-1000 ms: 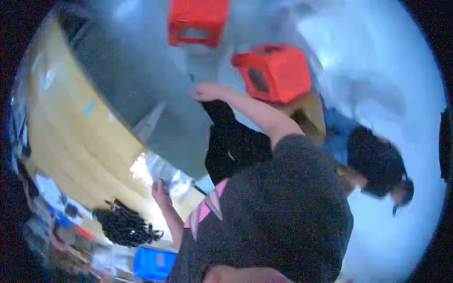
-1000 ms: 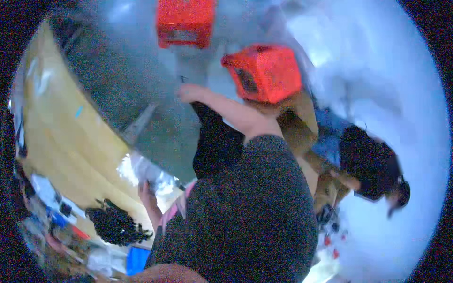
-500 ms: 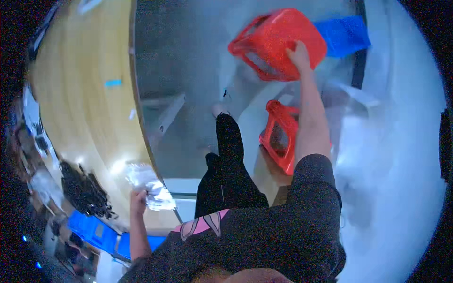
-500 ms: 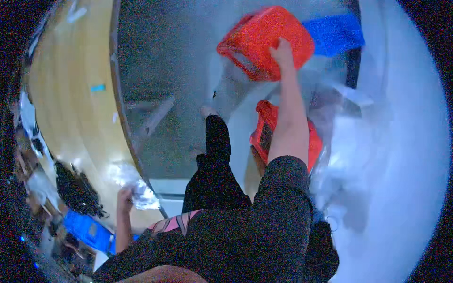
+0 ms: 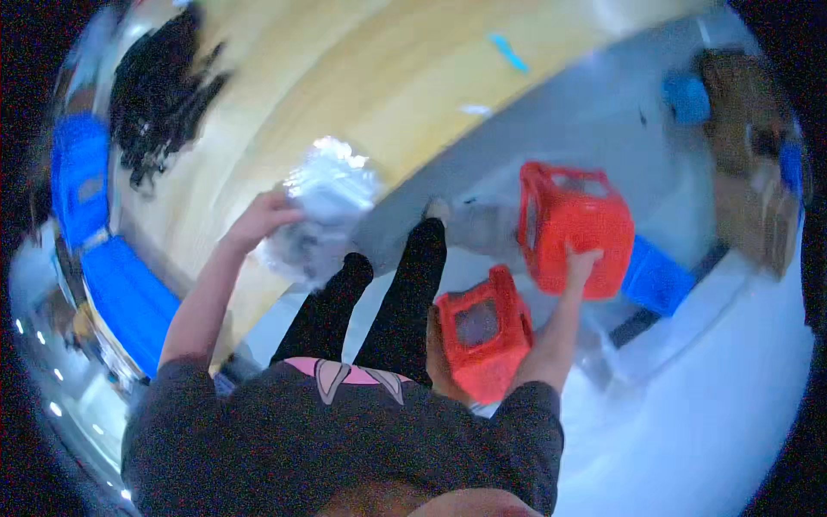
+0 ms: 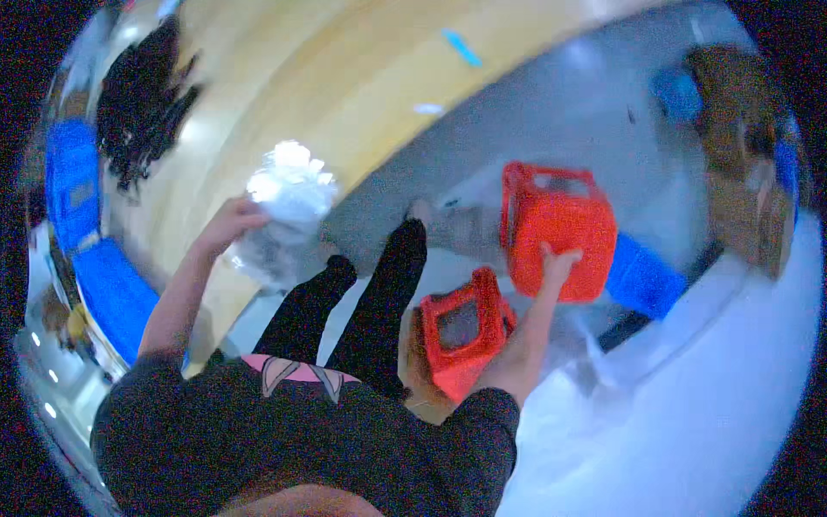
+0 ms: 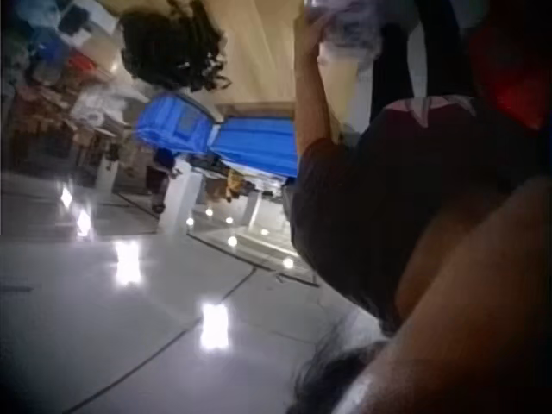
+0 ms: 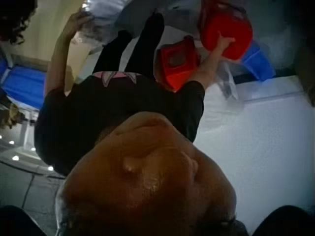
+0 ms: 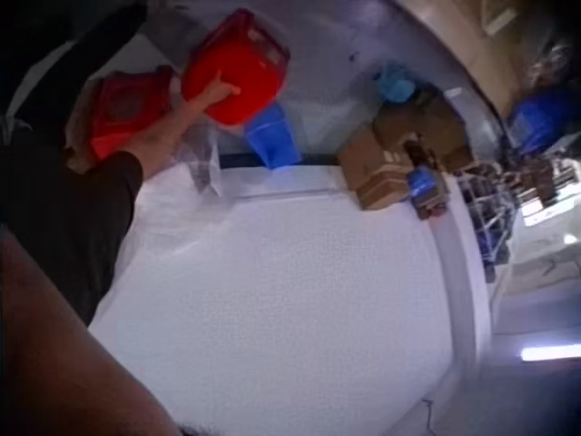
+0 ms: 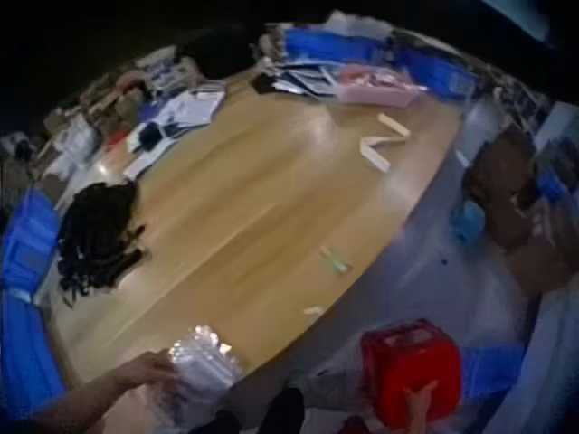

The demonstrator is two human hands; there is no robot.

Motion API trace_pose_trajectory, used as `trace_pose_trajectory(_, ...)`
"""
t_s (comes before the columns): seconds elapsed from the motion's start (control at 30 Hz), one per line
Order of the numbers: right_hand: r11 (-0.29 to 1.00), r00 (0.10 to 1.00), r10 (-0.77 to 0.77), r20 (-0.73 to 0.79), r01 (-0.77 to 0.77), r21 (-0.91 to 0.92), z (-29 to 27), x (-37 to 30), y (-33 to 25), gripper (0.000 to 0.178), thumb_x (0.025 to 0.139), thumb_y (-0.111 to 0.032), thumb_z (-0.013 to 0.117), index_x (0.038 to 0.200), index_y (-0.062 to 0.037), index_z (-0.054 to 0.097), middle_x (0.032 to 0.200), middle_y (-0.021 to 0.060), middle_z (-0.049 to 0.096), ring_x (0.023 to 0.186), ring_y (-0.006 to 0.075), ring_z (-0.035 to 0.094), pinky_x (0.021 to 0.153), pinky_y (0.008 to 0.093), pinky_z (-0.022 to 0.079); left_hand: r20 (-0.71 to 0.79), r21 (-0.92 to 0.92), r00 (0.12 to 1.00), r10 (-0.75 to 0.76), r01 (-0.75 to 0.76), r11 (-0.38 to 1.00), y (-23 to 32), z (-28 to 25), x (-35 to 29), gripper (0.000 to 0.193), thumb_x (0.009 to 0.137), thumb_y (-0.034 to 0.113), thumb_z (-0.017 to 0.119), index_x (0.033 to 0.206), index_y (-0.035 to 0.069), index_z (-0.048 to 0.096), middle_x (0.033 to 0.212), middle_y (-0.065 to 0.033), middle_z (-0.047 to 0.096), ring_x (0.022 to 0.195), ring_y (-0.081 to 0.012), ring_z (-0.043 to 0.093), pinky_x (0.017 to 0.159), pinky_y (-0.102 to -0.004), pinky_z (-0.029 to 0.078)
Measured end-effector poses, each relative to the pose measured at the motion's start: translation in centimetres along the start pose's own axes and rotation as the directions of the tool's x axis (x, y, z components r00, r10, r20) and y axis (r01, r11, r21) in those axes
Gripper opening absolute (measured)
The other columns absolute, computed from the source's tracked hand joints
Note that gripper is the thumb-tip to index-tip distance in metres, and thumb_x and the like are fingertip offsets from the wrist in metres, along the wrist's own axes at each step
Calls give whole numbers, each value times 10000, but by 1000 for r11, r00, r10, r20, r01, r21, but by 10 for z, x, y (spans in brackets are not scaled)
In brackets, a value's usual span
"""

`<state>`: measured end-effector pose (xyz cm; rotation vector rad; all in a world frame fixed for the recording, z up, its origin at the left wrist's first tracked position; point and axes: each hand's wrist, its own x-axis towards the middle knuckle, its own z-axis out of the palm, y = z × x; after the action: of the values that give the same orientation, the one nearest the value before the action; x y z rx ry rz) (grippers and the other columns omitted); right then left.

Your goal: Manual packaging of black components into plastic bags in a factory setting.

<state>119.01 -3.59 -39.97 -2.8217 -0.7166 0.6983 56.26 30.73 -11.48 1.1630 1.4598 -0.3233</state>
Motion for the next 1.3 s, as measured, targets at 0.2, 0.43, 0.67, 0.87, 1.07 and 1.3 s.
trace_pose_trajectory(0.2, 974, 962, -212, -172, 221, 39, 75, -111, -13, 1046, 688, -339, 869, 1424, 96, 267, 1389, 289, 411, 1265, 406, 428, 1118, 472, 348, -59, -159, 883, 465, -468, 869, -37, 15, 14, 381, 892, 249, 698, 1203, 33, 665, 1162, -121, 700, 1096, -210, 630, 962, -376, 490)
trace_pose_trajectory(0.43, 935, 923, -299, 242, 232, 269, 128, -254, -113, 639, 818, -197, 746, 1329, 39, 442, 1239, 212, 551, 1124, 342, 520, 1040, 461, 398, -286, -408, 734, 616, -675, 615, -104, 46, 32, 231, 892, 240, 697, 964, 21, 680, 926, -90, 669, 825, -172, 608, 749, -347, 510)
trace_pose_trajectory(0.67, 930, 889, -357, 285, 312, 192, 114, -209, -227, 468, 881, -154, 654, 1279, 37, 495, 1196, 192, 572, 1075, 298, 533, 982, 424, 428, -205, -665, 678, 706, -626, 407, -71, 24, 6, 280, 929, 192, 667, 1128, 0, 625, 970, -64, 667, 897, -129, 598, 816, -317, 510)
trace_pose_trajectory(0.87, 910, 902, -406, -147, 414, 24, -69, -110, -317, 338, 936, -117, 576, 1236, 35, 541, 1159, 176, 590, 1034, 261, 545, 932, 393, 453, -434, -668, 574, 694, -722, 180, -74, 39, 15, 278, 938, 173, 656, 1134, -19, 614, 971, -41, 662, 902, -118, 592, 826, -311, 507)
trace_pose_trajectory(1.07, 352, 376, -866, -330, 927, 130, -190, -223, -695, 348, 976, -213, 567, 1214, 41, 570, 1132, 118, 585, 1020, 202, 555, 917, 324, 459, -537, -683, 525, 660, -730, 25, -72, 38, 16, 221, 928, 158, 648, 1079, -2, 629, 894, -71, 676, 859, -130, 595, 769, -330, 503)
trace_pose_trajectory(1.3, -582, -562, -813, 152, 782, -221, 3, -442, -1001, 482, 1020, -297, 525, 1400, -3, 484, 1409, 190, 507, 1330, 309, 445, 1127, 385, 306, -694, -660, 528, 490, -739, -138, -71, 75, 57, 280, 869, 177, 681, 1097, 18, 649, 938, -96, 695, 859, -170, 622, 773, -346, 511)
